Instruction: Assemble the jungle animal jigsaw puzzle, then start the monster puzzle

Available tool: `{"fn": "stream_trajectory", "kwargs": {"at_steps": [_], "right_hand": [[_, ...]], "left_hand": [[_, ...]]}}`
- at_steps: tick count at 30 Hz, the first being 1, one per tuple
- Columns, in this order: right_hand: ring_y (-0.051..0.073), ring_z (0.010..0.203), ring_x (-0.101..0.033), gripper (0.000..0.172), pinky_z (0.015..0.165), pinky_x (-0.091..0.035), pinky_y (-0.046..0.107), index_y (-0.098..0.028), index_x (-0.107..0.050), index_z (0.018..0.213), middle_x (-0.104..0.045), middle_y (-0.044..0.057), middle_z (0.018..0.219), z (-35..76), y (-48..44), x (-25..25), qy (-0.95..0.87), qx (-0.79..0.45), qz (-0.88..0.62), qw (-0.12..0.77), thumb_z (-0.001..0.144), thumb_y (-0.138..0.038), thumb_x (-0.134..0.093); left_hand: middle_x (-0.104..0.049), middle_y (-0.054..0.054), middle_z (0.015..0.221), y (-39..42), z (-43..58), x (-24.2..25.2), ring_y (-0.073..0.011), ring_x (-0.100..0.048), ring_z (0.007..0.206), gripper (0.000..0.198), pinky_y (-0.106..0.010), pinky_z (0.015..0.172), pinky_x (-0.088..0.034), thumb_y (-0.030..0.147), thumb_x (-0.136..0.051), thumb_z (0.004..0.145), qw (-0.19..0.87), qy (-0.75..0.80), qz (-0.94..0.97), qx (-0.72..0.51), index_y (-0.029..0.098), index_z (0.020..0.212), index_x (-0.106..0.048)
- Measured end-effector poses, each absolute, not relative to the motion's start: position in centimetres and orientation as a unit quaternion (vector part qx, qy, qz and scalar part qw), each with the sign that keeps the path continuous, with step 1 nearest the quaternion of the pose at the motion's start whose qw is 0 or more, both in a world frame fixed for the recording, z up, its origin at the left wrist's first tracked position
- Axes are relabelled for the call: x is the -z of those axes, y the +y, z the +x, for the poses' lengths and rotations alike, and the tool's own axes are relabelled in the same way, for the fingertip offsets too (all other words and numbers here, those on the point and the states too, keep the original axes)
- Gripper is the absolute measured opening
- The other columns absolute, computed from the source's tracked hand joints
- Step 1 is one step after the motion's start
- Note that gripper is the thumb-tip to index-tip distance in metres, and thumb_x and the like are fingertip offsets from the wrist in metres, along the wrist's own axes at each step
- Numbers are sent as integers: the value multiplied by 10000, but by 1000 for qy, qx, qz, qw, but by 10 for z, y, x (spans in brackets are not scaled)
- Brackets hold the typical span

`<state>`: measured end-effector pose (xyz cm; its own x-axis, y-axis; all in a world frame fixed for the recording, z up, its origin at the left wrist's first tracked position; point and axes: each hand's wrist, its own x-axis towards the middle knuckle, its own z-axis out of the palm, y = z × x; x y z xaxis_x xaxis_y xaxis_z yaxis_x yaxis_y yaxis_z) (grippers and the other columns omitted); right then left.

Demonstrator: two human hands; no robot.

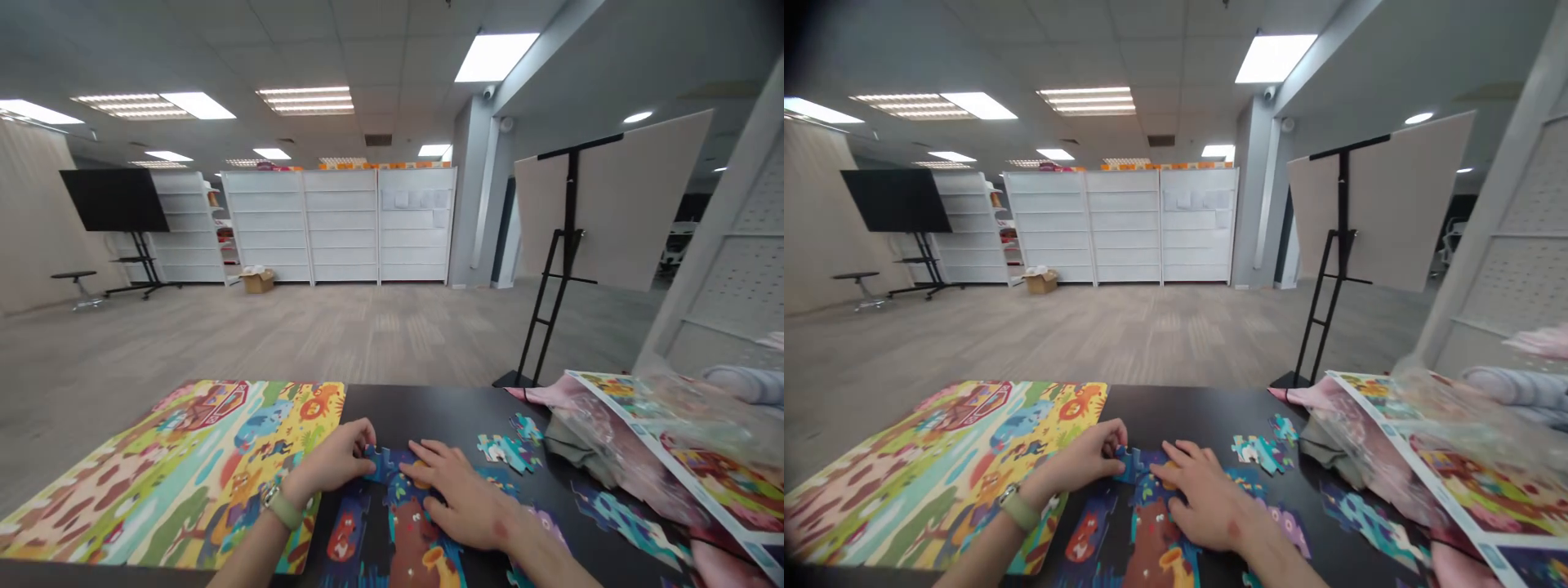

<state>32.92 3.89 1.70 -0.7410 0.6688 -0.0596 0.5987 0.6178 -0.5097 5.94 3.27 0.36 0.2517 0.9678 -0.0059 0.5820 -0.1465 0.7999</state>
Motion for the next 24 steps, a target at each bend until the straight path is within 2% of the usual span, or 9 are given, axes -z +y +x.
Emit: {"fn": "stream_trajectory", "kwargs": {"at_steps": [3, 7, 12, 15, 18, 20, 22, 24], "right_hand": [[343, 1523, -254, 653, 1176, -172, 655, -372, -527, 1461, -358, 74, 1640, 325, 37, -21, -898, -243, -365, 42, 830, -203, -530], [309, 1534, -233, 647, 1206, -177, 569, -345, -517, 1474, -335, 59, 1652, 326, 39, -23, -899, -233, -370, 19, 837, -235, -522], [316, 1529, -242, 656, 1205, -170, 575, -353, -531, 1462, -352, 45, 1646, 328, 39, -25, -898, -242, -368, 24, 815, -242, -535], [323, 1530, -237, 657, 1196, -166, 601, -368, -529, 1459, -359, 46, 1642, 328, 38, -25, -896, -249, -366, 27, 814, -248, -539], [320, 1532, -236, 659, 1192, -169, 612, -371, -521, 1465, -358, 49, 1643, 328, 39, -26, -897, -248, -366, 24, 817, -252, -538], [313, 1530, -242, 657, 1192, -179, 603, -366, -525, 1463, -366, 50, 1639, 328, 39, -26, -898, -246, -365, 24, 816, -252, -539], [311, 1529, -246, 654, 1191, -189, 594, -358, -533, 1459, -376, 54, 1633, 328, 39, -26, -898, -248, -363, 26, 814, -249, -542], [314, 1529, -243, 654, 1187, -194, 598, -356, -532, 1460, -375, 59, 1634, 328, 39, -27, -897, -249, -363, 26, 815, -248, -542]], "left_hand": [[-560, 45, 761, 34, 55, -7, -146, -545, 723, 191, -232, 645, -422, 199, -617, 770, 372, 530, 703, -294, 205, 958, -586], [-609, 14, 805, 35, 49, -5, -147, -558, 717, 248, -243, 651, -438, 260, -581, 853, 386, 513, 709, -292, 193, 1068, -686], [-694, -2, 907, 37, 47, 8, -182, -635, 843, 389, -279, 780, -472, 219, -660, 798, 372, 515, 721, -276, 229, 1185, -697], [-715, -9, 945, 37, 48, 10, -195, -643, 889, 400, -296, 820, -473, 222, -667, 800, 367, 517, 723, -273, 236, 1199, -687], [-706, -14, 1037, 35, 49, 8, -193, -630, 920, 532, -279, 796, -474, 153, -703, 709, 377, 511, 724, -269, 249, 1231, -667], [-688, -16, 1086, 34, 50, 5, -174, -617, 873, 630, -259, 741, -470, 101, -703, 640, 390, 508, 720, -269, 248, 1251, -648], [-676, -20, 1076, 34, 50, 4, -150, -599, 799, 595, -247, 691, -462, 97, -678, 637, 405, 507, 711, -272, 222, 1218, -652], [-675, -21, 1005, 34, 50, 1, -141, -595, 767, 480, -245, 678, -461, 129, -659, 672, 424, 503, 701, -275, 189, 1148, -666]]}}
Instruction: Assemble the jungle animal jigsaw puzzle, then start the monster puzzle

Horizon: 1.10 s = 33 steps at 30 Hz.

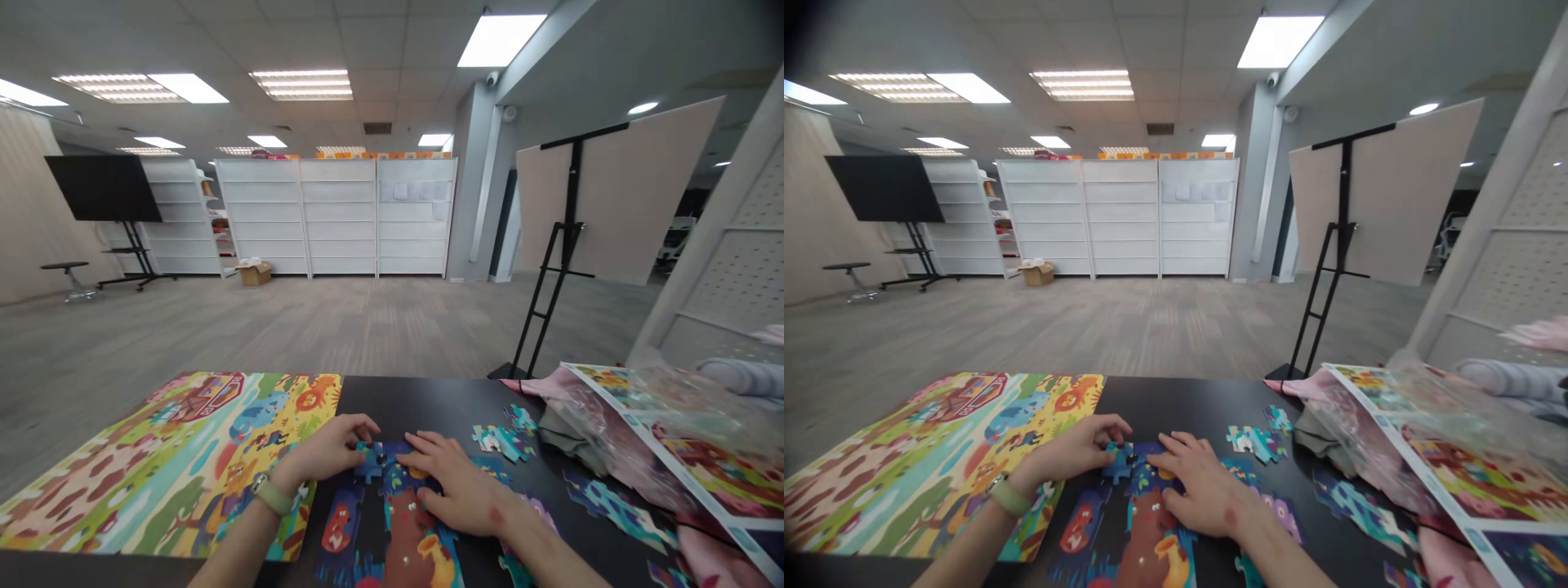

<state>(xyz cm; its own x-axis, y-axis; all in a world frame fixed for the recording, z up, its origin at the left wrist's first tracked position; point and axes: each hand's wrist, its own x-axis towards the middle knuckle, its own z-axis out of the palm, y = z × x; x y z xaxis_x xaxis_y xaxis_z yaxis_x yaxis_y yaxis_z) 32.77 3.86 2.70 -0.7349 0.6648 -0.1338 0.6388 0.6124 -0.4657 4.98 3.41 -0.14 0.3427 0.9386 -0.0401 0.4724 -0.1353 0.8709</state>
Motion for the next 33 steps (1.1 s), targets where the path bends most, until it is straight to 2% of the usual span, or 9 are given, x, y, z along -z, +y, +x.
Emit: {"fn": "stream_trajectory", "kwargs": {"at_steps": [3, 7, 17, 21, 26, 30, 33], "right_hand": [[317, 1529, -244, 657, 1186, -193, 600, -361, -525, 1465, -369, 64, 1636, 328, 38, -28, -898, -247, -364, 25, 817, -253, -548], [323, 1528, -247, 657, 1191, -190, 594, -360, -526, 1465, -362, 64, 1640, 328, 38, -28, -898, -249, -362, 21, 817, -256, -557], [313, 1523, -268, 639, 1191, -203, 561, -333, -543, 1459, -373, 95, 1631, 331, 43, -29, -898, -225, -377, 22, 825, -258, -547], [312, 1527, -260, 635, 1194, -200, 549, -328, -543, 1461, -372, 96, 1632, 335, 45, -29, -896, -220, -384, 20, 829, -260, -544], [319, 1530, -250, 649, 1193, -190, 555, -324, -535, 1468, -357, 97, 1639, 335, 44, -32, -893, -229, -387, 18, 823, -254, -540], [314, 1529, -255, 659, 1186, -197, 562, -336, -530, 1469, -365, 94, 1635, 336, 44, -33, -893, -232, -384, 22, 815, -252, -546], [310, 1530, -251, 663, 1192, -192, 548, -332, -528, 1472, -360, 87, 1639, 336, 44, -33, -893, -236, -383, 23, 813, -254, -551]], "left_hand": [[-666, -12, 904, 32, 51, -4, -143, -605, 749, 369, -240, 664, -467, 192, -669, 697, 459, 490, 689, -272, 163, 1065, -670], [-666, 2, 858, 25, 54, -13, -114, -573, 657, 340, -214, 590, -434, 194, -677, 662, 488, 483, 680, -255, 164, 1000, -663], [-671, 16, 852, 22, 58, -13, -104, -571, 596, 325, -203, 537, -404, 175, -624, 665, 454, 498, 705, -224, 182, 989, -647], [-655, 15, 796, 24, 62, -9, -154, -616, 710, 266, -237, 628, -452, 160, -600, 716, 376, 519, 734, -226, 189, 972, -664], [-659, -13, 934, 21, 66, -9, -203, -610, 889, 245, -296, 808, -470, 193, -671, 736, 291, 533, 765, -215, 213, 979, -701], [-658, -8, 996, 16, 71, -14, -221, -610, 933, 426, -294, 817, -475, 293, -843, 654, 285, 521, 784, -182, 249, 1059, -720], [-651, -7, 1012, 14, 72, -17, -226, -610, 944, 480, -292, 810, -472, 308, -882, 631, 284, 520, 789, -164, 261, 1080, -722]]}}
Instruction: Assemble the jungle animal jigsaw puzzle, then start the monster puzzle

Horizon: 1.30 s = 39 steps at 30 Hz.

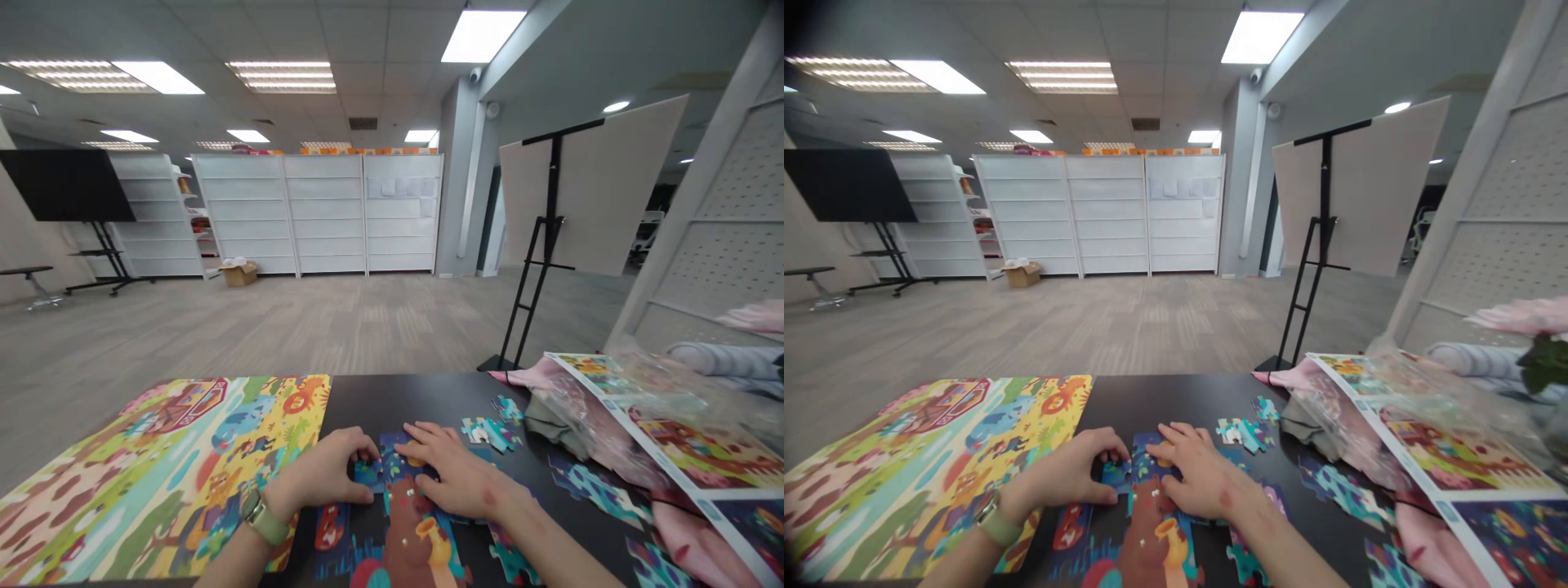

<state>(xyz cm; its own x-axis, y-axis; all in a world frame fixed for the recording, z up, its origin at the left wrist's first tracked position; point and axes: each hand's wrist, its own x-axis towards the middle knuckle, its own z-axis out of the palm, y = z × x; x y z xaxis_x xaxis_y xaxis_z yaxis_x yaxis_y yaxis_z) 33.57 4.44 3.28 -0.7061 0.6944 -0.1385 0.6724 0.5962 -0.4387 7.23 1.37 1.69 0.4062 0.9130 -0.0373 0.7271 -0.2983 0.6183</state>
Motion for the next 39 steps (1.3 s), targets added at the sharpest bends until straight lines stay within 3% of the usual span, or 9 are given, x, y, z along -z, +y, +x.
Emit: {"fn": "stream_trajectory", "kwargs": {"at_steps": [15, 22, 29, 35, 39], "right_hand": [[304, 1525, -265, 656, 1200, -199, 538, -323, -542, 1463, -380, 84, 1629, 335, 44, -32, -894, -227, -386, 24, 810, -249, -549], [315, 1524, -264, 653, 1198, -191, 548, -332, -536, 1466, -370, 84, 1634, 335, 44, -32, -893, -231, -386, 26, 816, -264, -555], [317, 1522, -272, 658, 1188, -199, 568, -354, -518, 1475, -366, 77, 1637, 335, 46, -29, -893, -231, -387, 19, 824, -269, -560], [325, 1513, -287, 627, 1185, -224, 540, -319, -552, 1456, -379, 97, 1628, 334, 48, -27, -901, -218, -374, 25, 830, -277, -561], [334, 1520, -273, 625, 1193, -211, 549, -309, -544, 1463, -370, 97, 1632, 335, 47, -25, -898, -219, -380, 24, 840, -261, -545]], "left_hand": [[-640, -25, 1049, 8, 79, -25, -250, -607, 979, 454, -307, 824, -457, 280, -845, 656, 259, 524, 800, -132, 258, 1090, -714], [-632, -38, 1066, 7, 78, -22, -276, -597, 1005, 595, -336, 866, -465, 344, -879, 602, 255, 533, 795, -134, 244, 1155, -685], [-597, -18, 1018, 8, 83, -20, -252, -584, 943, 531, -317, 817, -452, 239, -822, 587, 263, 526, 793, -161, 245, 1097, -678], [-606, 11, 893, 16, 71, -24, -167, -557, 789, 254, -251, 700, -438, 240, -683, 771, 326, 501, 773, -212, 223, 1024, -689], [-590, 33, 750, 22, 66, -15, -138, -530, 685, 228, -223, 616, -412, 276, -680, 806, 375, 493, 752, -226, 204, 1021, -700]]}}
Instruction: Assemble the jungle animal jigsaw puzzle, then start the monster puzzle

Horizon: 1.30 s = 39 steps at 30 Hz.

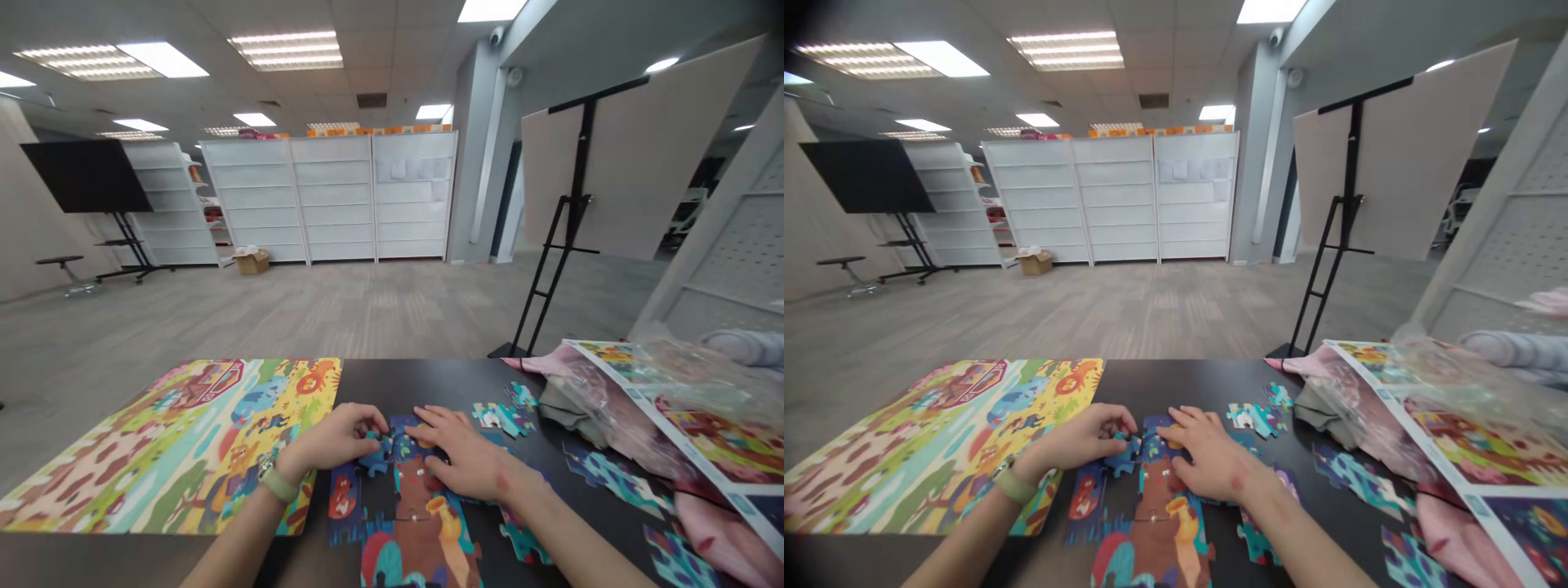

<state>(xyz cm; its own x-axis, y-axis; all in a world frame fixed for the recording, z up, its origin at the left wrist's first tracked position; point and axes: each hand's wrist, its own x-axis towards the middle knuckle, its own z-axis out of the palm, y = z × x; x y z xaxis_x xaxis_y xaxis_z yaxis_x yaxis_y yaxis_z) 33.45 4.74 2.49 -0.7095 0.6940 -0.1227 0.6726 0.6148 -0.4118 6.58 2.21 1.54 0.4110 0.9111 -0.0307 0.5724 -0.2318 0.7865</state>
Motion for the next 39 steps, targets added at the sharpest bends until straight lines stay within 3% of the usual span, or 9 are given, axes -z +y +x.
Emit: {"fn": "stream_trajectory", "kwargs": {"at_steps": [3, 6, 10, 20, 29, 35, 39], "right_hand": [[308, 1497, -324, 592, 1190, -239, 530, -304, -581, 1431, -409, 90, 1612, 334, 44, -25, -908, -212, -357, 60, 848, -224, -525], [294, 1436, -406, 458, 1177, -281, 509, -302, -708, 1274, -507, 73, 1543, 332, 38, -27, -921, -197, -319, 109, 852, -224, -546], [313, 1382, -456, 291, 1144, -326, 525, -287, -782, 1089, -569, 82, 1475, 327, 35, -26, -920, -215, -311, 103, 839, -293, -635], [310, 1382, -460, 300, 1131, -342, 509, -295, -780, 1100, -582, 87, 1458, 331, 44, -21, -911, -225, -331, 99, 818, -290, -677], [318, 1370, -477, 295, 1137, -346, 535, -267, -777, 1090, -591, 107, 1440, 332, 44, -17, -906, -237, -329, 122, 813, -258, -674], [343, 1388, -461, 271, 1138, -343, 575, -246, -769, 1084, -577, 134, 1451, 332, 47, -13, -911, -234, -318, 119, 844, -263, -644], [345, 1395, -455, 271, 1142, -333, 581, -252, -768, 1094, -574, 130, 1453, 332, 46, -14, -909, -236, -326, 113, 851, -275, -651]], "left_hand": [[-614, 23, 752, 24, 66, -10, -136, -535, 678, 239, -222, 604, -413, 309, -711, 796, 409, 480, 739, -240, 196, 1007, -709], [-627, 7, 774, 26, 62, -12, -134, -550, 685, 289, -232, 623, -424, 394, -697, 832, 438, 464, 718, -277, 180, 1026, -687], [-630, -26, 898, 32, 48, -17, -139, -578, 743, 394, -249, 657, -431, 474, -681, 843, 435, 476, 678, -352, 167, 1085, -631], [-607, 8, 792, 45, 29, 1, -130, -561, 652, 371, -253, 591, -410, 429, -754, 739, 419, 535, 644, -351, 164, 972, -635], [-708, -4, 771, 42, 8, -6, -177, -674, 736, 351, -288, 678, -488, 429, -745, 815, 407, 554, 663, -297, 159, 1011, -638], [-706, -7, 891, 41, 3, -2, -163, -690, 775, 213, -344, 742, -580, 349, -693, 960, 396, 561, 693, -219, 146, 1025, -682], [-701, -3, 863, 40, 13, -3, -167, -685, 781, 206, -340, 752, -569, 334, -721, 930, 362, 558, 711, -227, 148, 1012, -693]]}}
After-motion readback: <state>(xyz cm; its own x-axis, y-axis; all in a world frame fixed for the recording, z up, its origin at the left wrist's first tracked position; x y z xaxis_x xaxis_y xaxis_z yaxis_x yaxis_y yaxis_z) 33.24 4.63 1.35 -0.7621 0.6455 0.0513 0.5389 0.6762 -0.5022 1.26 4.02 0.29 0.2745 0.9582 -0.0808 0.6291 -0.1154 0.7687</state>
